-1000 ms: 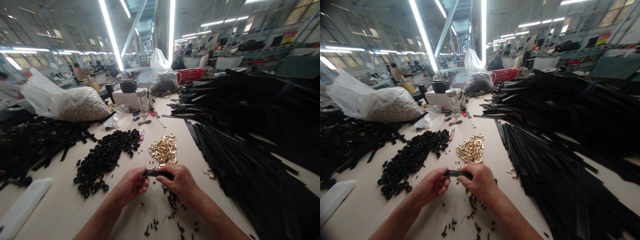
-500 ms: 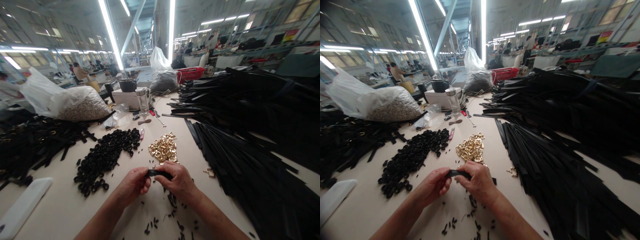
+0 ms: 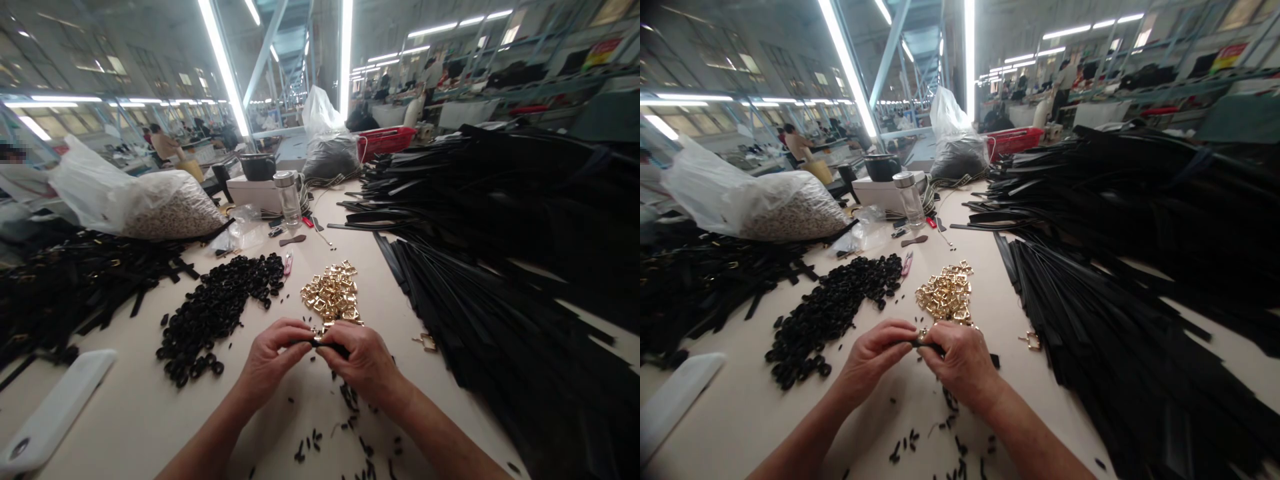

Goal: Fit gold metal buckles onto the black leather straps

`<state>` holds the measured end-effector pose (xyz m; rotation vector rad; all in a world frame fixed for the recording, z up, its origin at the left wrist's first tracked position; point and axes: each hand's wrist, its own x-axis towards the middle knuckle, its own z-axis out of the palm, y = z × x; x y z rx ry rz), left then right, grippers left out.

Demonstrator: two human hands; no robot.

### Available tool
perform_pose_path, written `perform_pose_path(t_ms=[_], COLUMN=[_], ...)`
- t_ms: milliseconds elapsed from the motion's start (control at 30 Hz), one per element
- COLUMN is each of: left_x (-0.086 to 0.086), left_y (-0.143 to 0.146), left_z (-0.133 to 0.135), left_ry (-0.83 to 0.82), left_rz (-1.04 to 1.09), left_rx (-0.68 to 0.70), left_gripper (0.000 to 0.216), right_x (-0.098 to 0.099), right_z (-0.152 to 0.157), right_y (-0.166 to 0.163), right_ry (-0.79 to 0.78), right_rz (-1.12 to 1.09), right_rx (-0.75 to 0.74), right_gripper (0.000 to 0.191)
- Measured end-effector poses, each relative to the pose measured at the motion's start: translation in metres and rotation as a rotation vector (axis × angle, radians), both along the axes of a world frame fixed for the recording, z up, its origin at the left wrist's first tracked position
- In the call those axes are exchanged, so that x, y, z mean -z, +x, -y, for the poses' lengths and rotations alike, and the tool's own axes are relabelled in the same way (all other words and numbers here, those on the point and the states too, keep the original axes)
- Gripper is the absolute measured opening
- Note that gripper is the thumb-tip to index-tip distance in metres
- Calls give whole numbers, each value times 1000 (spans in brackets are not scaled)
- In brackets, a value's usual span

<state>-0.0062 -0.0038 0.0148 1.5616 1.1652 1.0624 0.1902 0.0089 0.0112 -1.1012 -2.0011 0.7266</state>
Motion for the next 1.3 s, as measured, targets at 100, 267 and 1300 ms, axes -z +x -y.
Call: perform_pose_path(t_ms=[100, 267, 1300], left_x=[-1, -2, 3], left_y=[1, 5, 14], left_z=[1, 2, 1], left_ry=[71, 184, -467], left_rz=[-47, -148, 281], left_rx=[-30, -28, -32], left_gripper=[8, 6, 44], right_x=[0, 1, 6], right_z=[1, 2, 4], right_y=[-2, -3, -1], right_ry=[-8, -21, 140], right_rz=[1, 8, 92], right_rx=[12, 6, -16], right_gripper=[14, 13, 15])
